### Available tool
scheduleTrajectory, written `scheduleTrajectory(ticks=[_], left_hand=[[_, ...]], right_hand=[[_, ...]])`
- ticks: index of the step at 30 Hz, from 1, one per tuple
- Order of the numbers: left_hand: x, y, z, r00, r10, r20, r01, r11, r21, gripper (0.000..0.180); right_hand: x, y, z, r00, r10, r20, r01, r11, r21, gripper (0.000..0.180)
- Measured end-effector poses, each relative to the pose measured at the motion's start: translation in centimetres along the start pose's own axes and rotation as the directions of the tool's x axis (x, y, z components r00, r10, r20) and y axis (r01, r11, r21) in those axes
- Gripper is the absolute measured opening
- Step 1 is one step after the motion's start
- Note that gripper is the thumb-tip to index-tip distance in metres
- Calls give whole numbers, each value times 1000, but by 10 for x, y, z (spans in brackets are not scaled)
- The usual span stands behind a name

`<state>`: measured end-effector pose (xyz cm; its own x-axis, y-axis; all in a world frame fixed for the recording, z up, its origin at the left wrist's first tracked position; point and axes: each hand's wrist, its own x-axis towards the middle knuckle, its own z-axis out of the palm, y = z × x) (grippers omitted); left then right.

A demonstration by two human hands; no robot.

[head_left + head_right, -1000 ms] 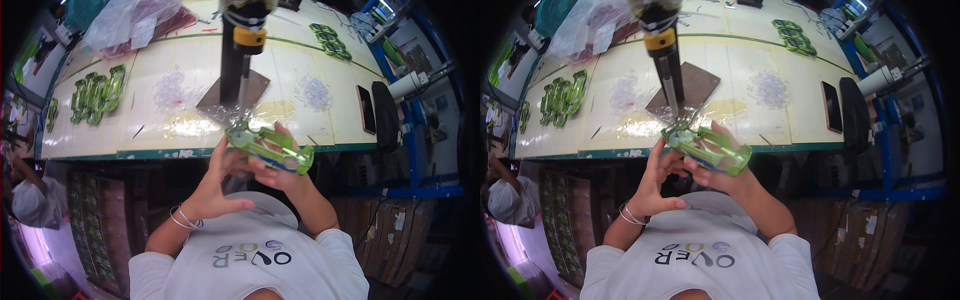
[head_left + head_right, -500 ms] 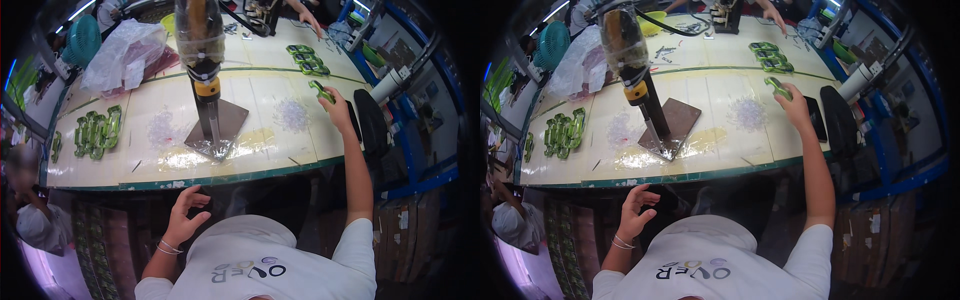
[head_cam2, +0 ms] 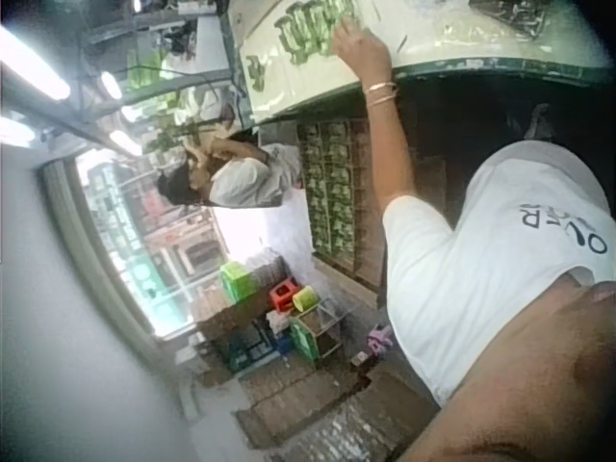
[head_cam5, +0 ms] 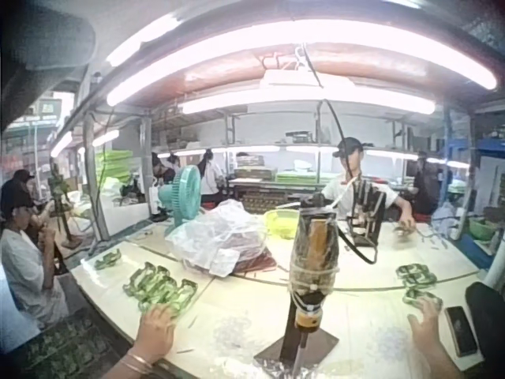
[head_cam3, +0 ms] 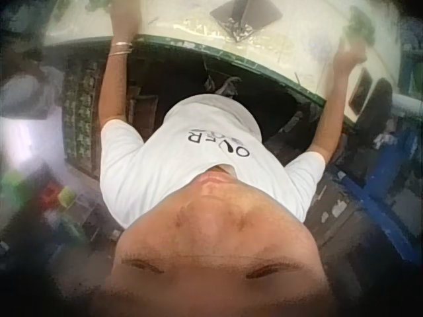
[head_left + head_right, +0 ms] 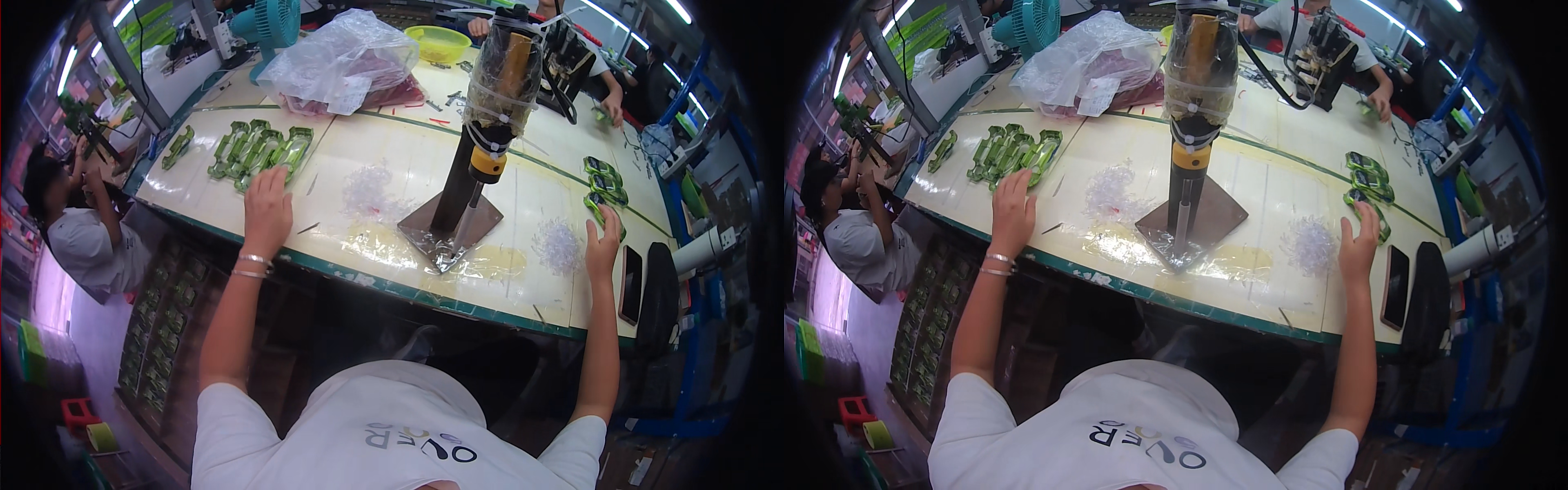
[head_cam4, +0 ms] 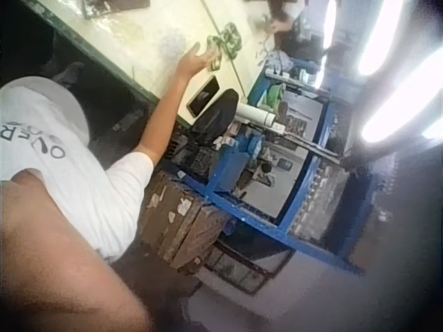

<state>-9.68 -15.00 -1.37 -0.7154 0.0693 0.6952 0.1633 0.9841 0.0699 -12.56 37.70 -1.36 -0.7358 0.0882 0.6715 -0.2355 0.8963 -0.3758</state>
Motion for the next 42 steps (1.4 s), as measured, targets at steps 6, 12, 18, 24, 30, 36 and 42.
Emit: scheduleTrajectory(ticks=[6, 12, 18, 24, 30, 36, 42], left_hand=[[15, -46, 13, 962, 140, 233, -173, 976, 130, 19], [6, 20, -53, 968, -107, 226, 196, 886, -421, 12], [-48, 92, -113, 630, 46, 775, 776, -76, -626, 11], [-36, 99, -58, 728, 63, 683, 611, 390, -688, 17], [-9, 77, 9, 899, 356, 255, -296, 923, -245, 4], [5, 81, 13, 823, 391, 412, -364, 920, -145, 7], [10, 81, 7, 862, 219, 458, -18, 915, -403, 5]], right_hand=[[-54, -90, -29, 998, -63, 5, 61, 971, 229, 27], [-102, -174, -45, 963, -242, 122, 146, 840, 522, 27], [-121, -265, -16, 842, -501, 201, 290, 734, 614, 65], [-151, -257, 19, 870, -173, 462, -231, 685, 691, 68], [-183, -235, 2, 809, 35, 587, -490, 592, 640, 68], [-186, -225, -7, 804, 110, 584, -544, 532, 649, 66], [-184, -216, -17, 633, 142, 761, -774, 110, 624, 58]])
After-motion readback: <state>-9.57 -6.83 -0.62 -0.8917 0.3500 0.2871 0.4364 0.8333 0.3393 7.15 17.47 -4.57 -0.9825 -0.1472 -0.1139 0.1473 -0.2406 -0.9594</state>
